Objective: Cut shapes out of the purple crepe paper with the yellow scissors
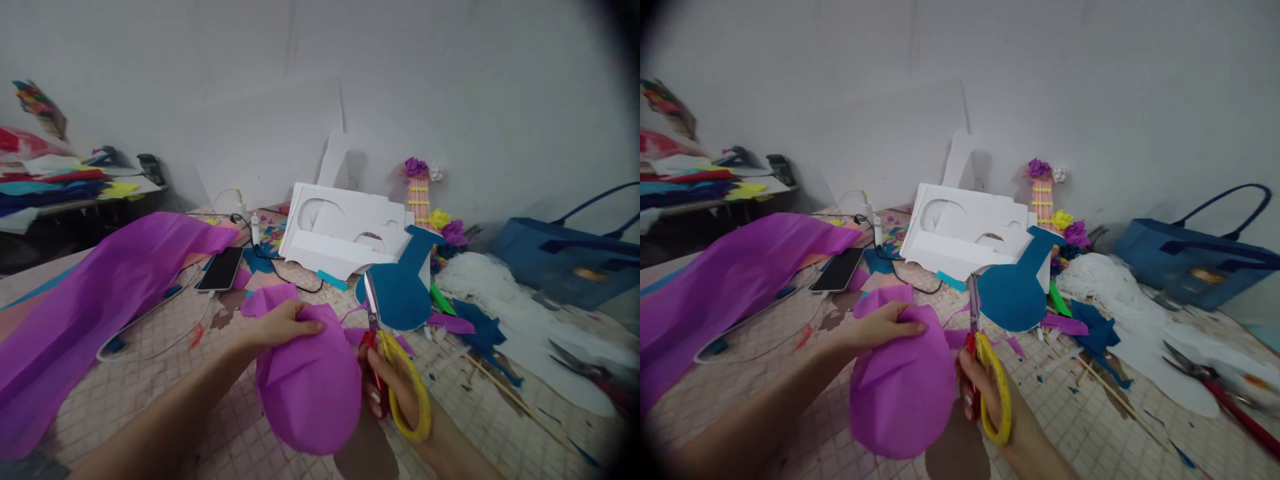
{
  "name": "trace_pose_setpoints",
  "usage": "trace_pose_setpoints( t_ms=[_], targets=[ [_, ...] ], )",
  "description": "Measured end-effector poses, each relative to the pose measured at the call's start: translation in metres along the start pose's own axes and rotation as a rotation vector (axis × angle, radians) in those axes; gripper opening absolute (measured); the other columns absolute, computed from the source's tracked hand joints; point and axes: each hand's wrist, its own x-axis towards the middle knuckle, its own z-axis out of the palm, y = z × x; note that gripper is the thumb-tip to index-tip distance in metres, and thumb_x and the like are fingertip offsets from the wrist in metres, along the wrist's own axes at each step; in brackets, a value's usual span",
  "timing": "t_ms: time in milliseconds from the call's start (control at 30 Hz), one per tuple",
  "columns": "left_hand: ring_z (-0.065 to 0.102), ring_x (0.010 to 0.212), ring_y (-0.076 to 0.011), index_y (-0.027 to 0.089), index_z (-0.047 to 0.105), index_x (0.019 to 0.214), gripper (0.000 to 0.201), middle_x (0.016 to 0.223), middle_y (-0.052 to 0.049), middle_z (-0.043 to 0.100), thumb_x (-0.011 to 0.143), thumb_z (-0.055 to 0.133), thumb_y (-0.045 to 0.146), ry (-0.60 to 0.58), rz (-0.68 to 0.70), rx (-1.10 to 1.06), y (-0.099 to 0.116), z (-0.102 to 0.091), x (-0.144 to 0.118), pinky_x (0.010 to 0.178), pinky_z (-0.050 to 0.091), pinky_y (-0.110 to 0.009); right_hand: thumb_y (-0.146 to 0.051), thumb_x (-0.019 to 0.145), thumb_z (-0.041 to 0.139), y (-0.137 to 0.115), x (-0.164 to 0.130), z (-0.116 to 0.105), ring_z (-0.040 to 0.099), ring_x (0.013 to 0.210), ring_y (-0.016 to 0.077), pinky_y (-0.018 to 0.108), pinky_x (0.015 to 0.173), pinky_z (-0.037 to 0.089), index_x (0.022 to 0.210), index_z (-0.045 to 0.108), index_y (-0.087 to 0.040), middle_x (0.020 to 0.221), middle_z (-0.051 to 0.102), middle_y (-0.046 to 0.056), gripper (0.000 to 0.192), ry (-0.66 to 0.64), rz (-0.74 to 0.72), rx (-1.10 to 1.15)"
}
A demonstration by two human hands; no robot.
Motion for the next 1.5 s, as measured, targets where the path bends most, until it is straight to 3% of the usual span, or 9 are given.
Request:
trace_pose_setpoints(
  t_ms=[200,433,567,667,867,1133,1367,1433,1500],
  targets=[
    [0.054,0.069,-0.0148,0.012,0.063,0.085,0.037,0.076,-0.001,0.060,0.071,0.063,0.046,-0.107,-0.031,0.077,0.003,0.000,-0.005,0.056,0.039,-0.022,-0.070,0.081,0.032,-0.002,0.007,-0.001,0.043,0.033,0.0095,0.021,0.033,0.032,0.073,0.055,-0.018,0.051,0.057,0.000,0.057,-0.093,0.124,0.278],
    [0.052,0.061,-0.0118,0.014,0.065,0.078,0.029,0.066,0.001,0.058,0.070,0.065,0.042,-0.296,0.047,0.140,0.000,0.005,-0.006,0.052,0.036,-0.020,-0.050,0.084,0.052,-0.002,0.010,-0.015,0.043,0.037,0.0067,0.019,0.034,0.034,0.076,0.056,-0.017,0.067,0.064,0.001,0.034,-0.076,0.010,0.035],
    [0.053,0.060,-0.0117,0.015,0.067,0.081,0.029,0.068,0.001,0.061,0.070,0.064,0.042,-0.318,0.042,0.084,-0.003,0.007,-0.005,0.053,0.038,-0.020,-0.050,0.081,0.057,0.005,0.015,-0.020,0.042,0.034,0.0074,0.019,0.034,0.032,0.075,0.057,-0.017,0.049,0.055,-0.004,0.034,-0.064,-0.014,-0.083],
    [0.052,0.059,-0.0117,0.014,0.067,0.081,0.030,0.067,0.001,0.061,0.070,0.064,0.042,-0.335,0.047,0.087,-0.005,0.010,-0.003,0.053,0.038,-0.020,-0.049,0.076,0.065,0.012,0.016,-0.016,0.041,0.036,0.0065,0.017,0.035,0.030,0.076,0.056,-0.018,0.042,0.046,-0.009,0.033,-0.029,-0.043,-0.145],
    [0.047,0.058,-0.0102,0.016,0.066,0.077,0.023,0.063,0.003,0.055,0.070,0.064,0.038,-0.362,0.126,0.137,-0.005,0.015,-0.002,0.050,0.034,-0.019,-0.040,0.064,0.076,0.016,0.009,0.003,0.040,0.042,0.0056,0.016,0.037,0.028,0.078,0.053,-0.020,0.057,0.049,-0.009,0.033,-0.007,-0.081,-0.237],
    [0.048,0.059,-0.0084,0.016,0.061,0.083,0.039,0.066,0.003,0.056,0.064,0.072,0.048,-0.523,0.088,-0.083,-0.004,-0.009,0.000,0.057,0.037,-0.020,-0.030,0.057,0.074,-0.006,0.008,-0.004,0.043,0.043,0.0083,0.018,0.038,0.028,0.076,0.053,-0.023,0.057,0.050,-0.009,0.029,0.135,-0.109,-0.196],
    [0.053,0.067,-0.0105,0.016,0.060,0.091,0.043,0.075,0.001,0.060,0.059,0.078,0.038,-0.453,0.186,-0.024,-0.007,-0.017,0.002,0.062,0.042,-0.022,-0.028,0.057,0.073,-0.026,0.001,-0.012,0.045,0.045,0.0087,0.018,0.039,0.031,0.077,0.056,-0.023,0.062,0.054,-0.007,0.027,0.216,-0.143,-0.200],
    [0.056,0.069,-0.0112,0.015,0.058,0.098,0.042,0.078,-0.001,0.062,0.065,0.073,0.035,-0.367,0.194,0.006,-0.007,-0.018,0.002,0.062,0.044,-0.022,-0.027,0.056,0.074,-0.029,0.002,-0.016,0.046,0.045,0.0088,0.018,0.038,0.031,0.078,0.057,-0.023,0.063,0.055,-0.006,0.029,0.230,-0.142,-0.208],
    [0.060,0.071,-0.0123,0.014,0.056,0.100,0.035,0.081,-0.004,0.065,0.073,0.065,0.034,-0.181,0.195,0.142,-0.008,-0.022,0.004,0.064,0.046,-0.022,-0.027,0.055,0.075,-0.031,0.004,-0.023,0.045,0.045,0.0087,0.018,0.038,0.031,0.079,0.057,-0.022,0.063,0.055,-0.006,0.031,0.238,-0.139,-0.220]
  ],
)
